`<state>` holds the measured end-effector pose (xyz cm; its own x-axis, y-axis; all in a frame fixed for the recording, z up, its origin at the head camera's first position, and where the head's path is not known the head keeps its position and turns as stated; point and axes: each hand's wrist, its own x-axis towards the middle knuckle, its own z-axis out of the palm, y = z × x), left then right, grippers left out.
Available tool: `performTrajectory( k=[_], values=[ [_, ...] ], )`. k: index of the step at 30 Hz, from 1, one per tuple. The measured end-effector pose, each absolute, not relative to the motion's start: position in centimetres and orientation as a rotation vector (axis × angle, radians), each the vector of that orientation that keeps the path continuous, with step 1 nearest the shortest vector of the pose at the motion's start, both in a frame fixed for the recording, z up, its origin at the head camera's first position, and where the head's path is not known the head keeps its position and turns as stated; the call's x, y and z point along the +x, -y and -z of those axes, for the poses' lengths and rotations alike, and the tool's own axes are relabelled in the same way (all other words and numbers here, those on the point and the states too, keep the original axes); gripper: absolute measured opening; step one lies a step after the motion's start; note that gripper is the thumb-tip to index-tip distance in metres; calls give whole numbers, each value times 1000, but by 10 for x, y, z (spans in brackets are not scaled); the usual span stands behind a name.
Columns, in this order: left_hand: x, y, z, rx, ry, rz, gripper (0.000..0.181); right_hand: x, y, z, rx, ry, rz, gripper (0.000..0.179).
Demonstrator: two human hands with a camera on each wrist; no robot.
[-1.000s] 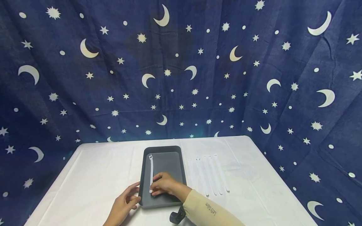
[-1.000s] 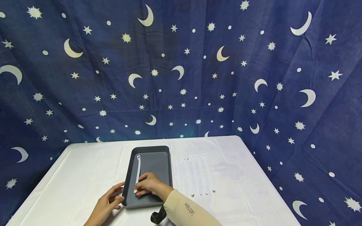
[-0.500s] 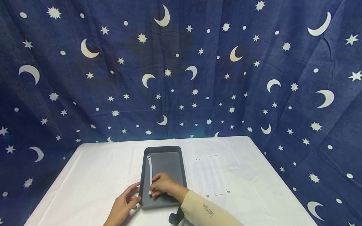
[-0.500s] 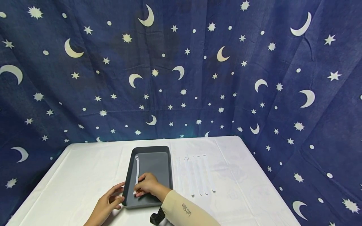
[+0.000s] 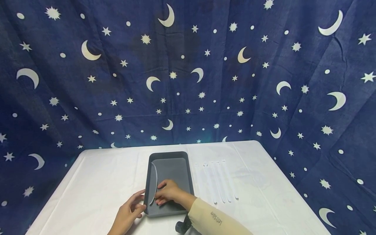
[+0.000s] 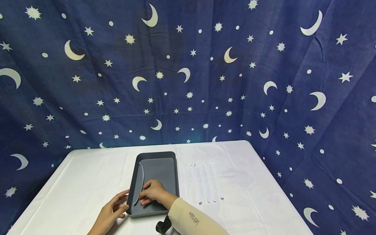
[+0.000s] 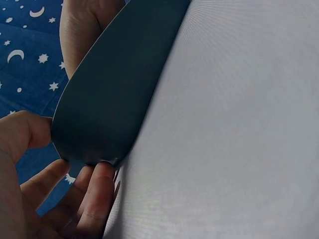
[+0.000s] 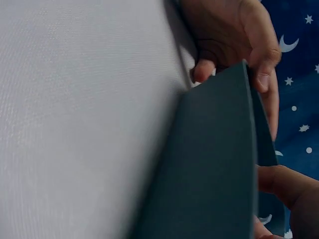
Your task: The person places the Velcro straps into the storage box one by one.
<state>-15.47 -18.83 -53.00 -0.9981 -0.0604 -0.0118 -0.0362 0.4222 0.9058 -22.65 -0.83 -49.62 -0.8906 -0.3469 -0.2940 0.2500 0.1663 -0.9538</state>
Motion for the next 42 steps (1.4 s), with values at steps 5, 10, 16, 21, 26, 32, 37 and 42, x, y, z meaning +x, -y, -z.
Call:
performTrajectory(
  k=[5,10,16,21,26,32,37,42],
  values=[
    [-154,189,530,109,2634,1683,60,-230,-8,487,-122,-1972,1760,31],
    [-155,188,530,127,2645,1673,61,-233,-36,468,-174,-1991,1764,37],
    [-156,188,530,144,2663,1659,62,-237,-84,446,-205,-2115,1729,44],
    [-156,188,530,166,2671,1656,62,-239,-128,436,-134,-2199,1773,43],
    [-155,188,529,184,2670,1663,61,-239,-173,433,-17,-2305,1762,42],
    [-156,187,529,156,2666,1658,61,-233,-220,436,194,-2464,1648,43],
    [-157,187,529,149,2654,1667,59,-226,-249,445,291,-2526,1557,44],
    [-156,187,529,160,2665,1660,60,-221,-264,458,338,-2549,1472,44]
  ],
)
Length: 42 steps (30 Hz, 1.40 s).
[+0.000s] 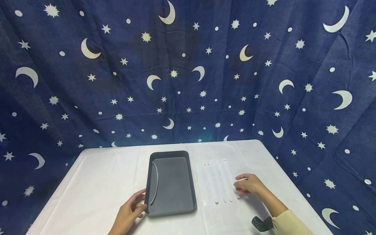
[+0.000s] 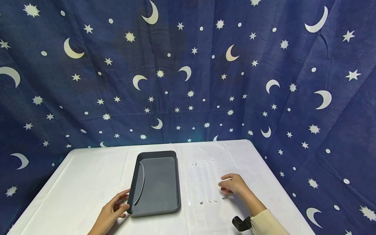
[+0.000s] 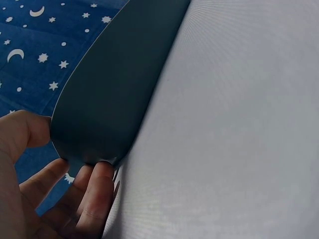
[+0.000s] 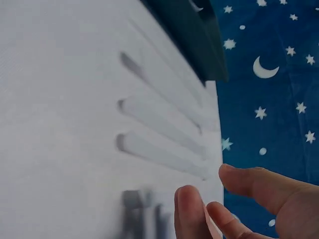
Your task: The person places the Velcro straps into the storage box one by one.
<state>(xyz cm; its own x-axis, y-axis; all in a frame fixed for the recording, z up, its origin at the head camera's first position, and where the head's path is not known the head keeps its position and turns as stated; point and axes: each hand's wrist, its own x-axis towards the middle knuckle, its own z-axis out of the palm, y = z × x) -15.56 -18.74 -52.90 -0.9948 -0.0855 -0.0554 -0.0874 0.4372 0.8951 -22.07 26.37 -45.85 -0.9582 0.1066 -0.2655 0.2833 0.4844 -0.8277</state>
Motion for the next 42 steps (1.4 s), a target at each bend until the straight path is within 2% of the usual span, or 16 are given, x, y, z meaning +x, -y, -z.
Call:
performTrajectory(
  k=[17,27,42],
  values=[
    [-156,187,528,-194,-2661,-1652,61,-217,-263,496,355,-2837,1238,32],
    [-157,187,529,-165,-2676,-1649,59,-215,-252,496,375,-2997,1099,20],
    [-157,186,529,-221,-2653,-1637,62,-218,-245,496,397,-3020,1053,18]
  ],
)
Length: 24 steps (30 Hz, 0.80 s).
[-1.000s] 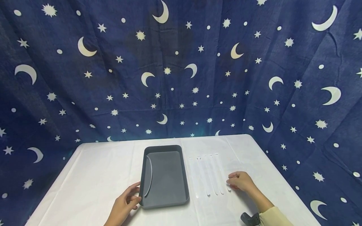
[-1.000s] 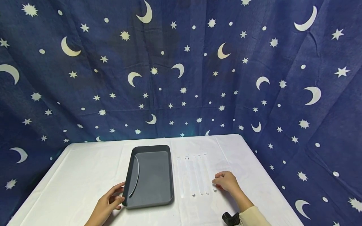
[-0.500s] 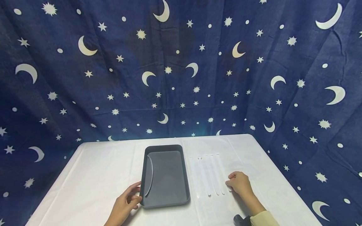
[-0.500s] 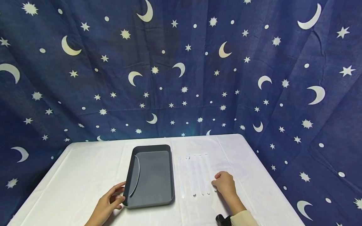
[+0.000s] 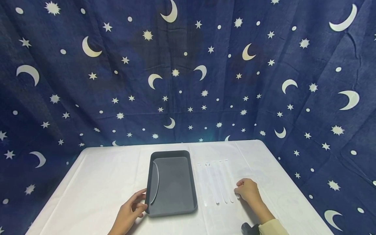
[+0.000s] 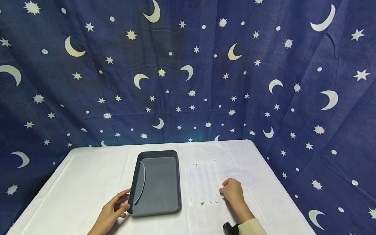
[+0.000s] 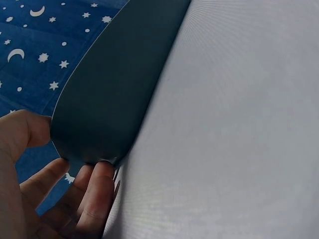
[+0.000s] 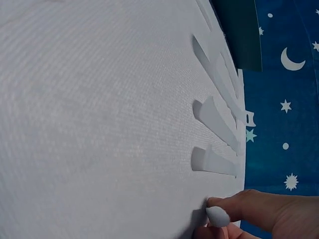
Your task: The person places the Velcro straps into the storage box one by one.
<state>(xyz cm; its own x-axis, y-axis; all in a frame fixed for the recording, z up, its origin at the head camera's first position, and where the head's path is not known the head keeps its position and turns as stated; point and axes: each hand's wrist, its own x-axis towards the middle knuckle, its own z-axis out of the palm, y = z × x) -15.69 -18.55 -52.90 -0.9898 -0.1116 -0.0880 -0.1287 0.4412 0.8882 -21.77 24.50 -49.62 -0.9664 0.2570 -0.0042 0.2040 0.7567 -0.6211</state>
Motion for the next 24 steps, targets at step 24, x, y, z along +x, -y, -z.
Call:
performTrajectory(
  k=[24],
  values=[
    [-155,185,529,-208,-2633,-1639,60,-226,-252,491,-304,2940,-1089,20]
  ],
)
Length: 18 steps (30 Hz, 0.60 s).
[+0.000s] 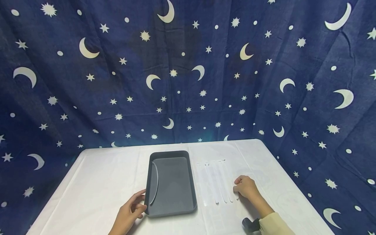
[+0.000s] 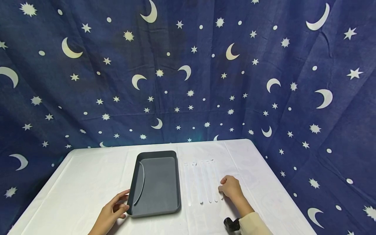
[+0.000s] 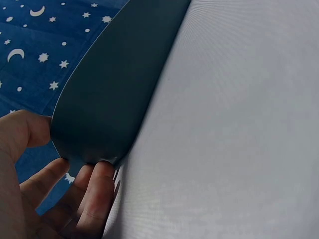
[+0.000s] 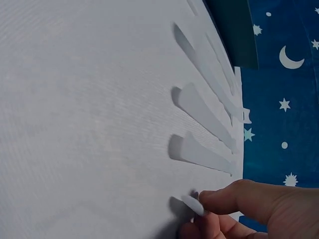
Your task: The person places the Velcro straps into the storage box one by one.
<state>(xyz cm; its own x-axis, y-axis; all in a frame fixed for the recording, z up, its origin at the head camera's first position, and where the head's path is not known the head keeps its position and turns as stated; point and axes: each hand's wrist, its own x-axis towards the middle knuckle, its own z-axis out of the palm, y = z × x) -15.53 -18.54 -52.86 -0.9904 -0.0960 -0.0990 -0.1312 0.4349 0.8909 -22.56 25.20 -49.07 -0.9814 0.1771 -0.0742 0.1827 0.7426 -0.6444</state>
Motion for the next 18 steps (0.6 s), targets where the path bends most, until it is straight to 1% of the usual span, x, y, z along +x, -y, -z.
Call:
performTrajectory(
  k=[18],
  values=[
    [-154,186,528,-214,-2641,-1627,59,-234,-269,490,401,-2600,1345,28]
  ],
)
